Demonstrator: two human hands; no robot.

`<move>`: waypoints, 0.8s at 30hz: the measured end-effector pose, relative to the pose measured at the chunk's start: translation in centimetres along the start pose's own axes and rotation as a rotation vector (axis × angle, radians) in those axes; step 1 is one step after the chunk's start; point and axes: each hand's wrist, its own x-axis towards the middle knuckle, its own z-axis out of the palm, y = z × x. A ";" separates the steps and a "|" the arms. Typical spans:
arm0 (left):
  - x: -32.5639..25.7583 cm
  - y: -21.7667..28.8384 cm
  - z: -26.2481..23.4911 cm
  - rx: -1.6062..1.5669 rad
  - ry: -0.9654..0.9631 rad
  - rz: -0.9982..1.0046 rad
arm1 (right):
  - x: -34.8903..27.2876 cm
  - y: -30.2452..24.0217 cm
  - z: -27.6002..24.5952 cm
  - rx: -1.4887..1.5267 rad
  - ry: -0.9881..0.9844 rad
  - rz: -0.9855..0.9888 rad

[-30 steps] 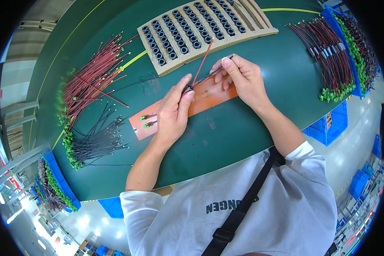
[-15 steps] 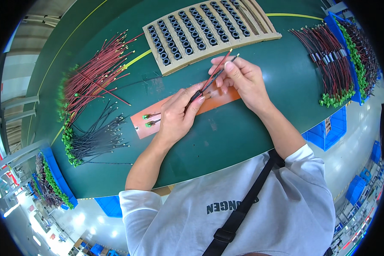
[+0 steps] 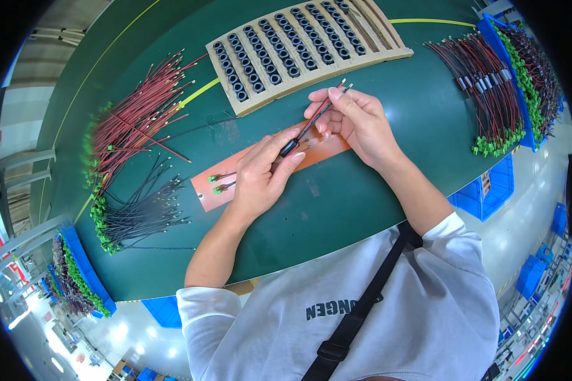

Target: The person assembles wire harnesses by hand at a workbench. They pick up red and black wires, insert them into a green connector, and then slide a grey heat-shrink tube over the connection. The person uses a tool to crimp the connector and then places the finished assembly into a wooden tray.

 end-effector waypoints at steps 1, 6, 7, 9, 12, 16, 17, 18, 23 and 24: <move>0.0 -0.4 -0.1 -0.025 0.000 -0.004 | 0.0 0.0 0.0 0.001 -0.008 -0.006; 0.2 -0.6 -0.6 -0.276 0.007 -0.311 | -0.1 -0.3 0.1 -0.073 0.003 -0.046; 0.3 -0.5 -0.8 -0.293 -0.027 -0.337 | -0.2 -0.3 0.2 -0.092 0.003 -0.055; 0.7 -0.5 -1.4 -0.326 -0.095 -0.389 | -0.3 -0.4 0.3 -0.121 0.001 -0.074; 0.7 -0.8 -1.4 -0.318 -0.130 -0.374 | -0.5 -0.4 0.5 -0.136 -0.001 -0.098; 0.7 -0.7 -1.2 -0.277 -0.162 -0.232 | -0.5 -0.1 0.6 -0.118 0.036 -0.077; 0.4 -1.0 -1.1 -0.269 -0.167 -0.216 | -0.5 -0.1 0.6 -0.116 0.048 -0.063; 0.2 -1.2 -1.1 -0.261 -0.171 -0.201 | -0.5 0.0 0.6 -0.110 0.051 -0.063; 0.1 -0.7 -2.1 -0.300 -0.235 -0.219 | -0.1 0.0 1.1 -0.029 0.043 -0.098; -0.1 -0.6 -2.1 -0.327 -0.214 -0.179 | -0.1 0.1 1.2 -0.112 0.030 -0.137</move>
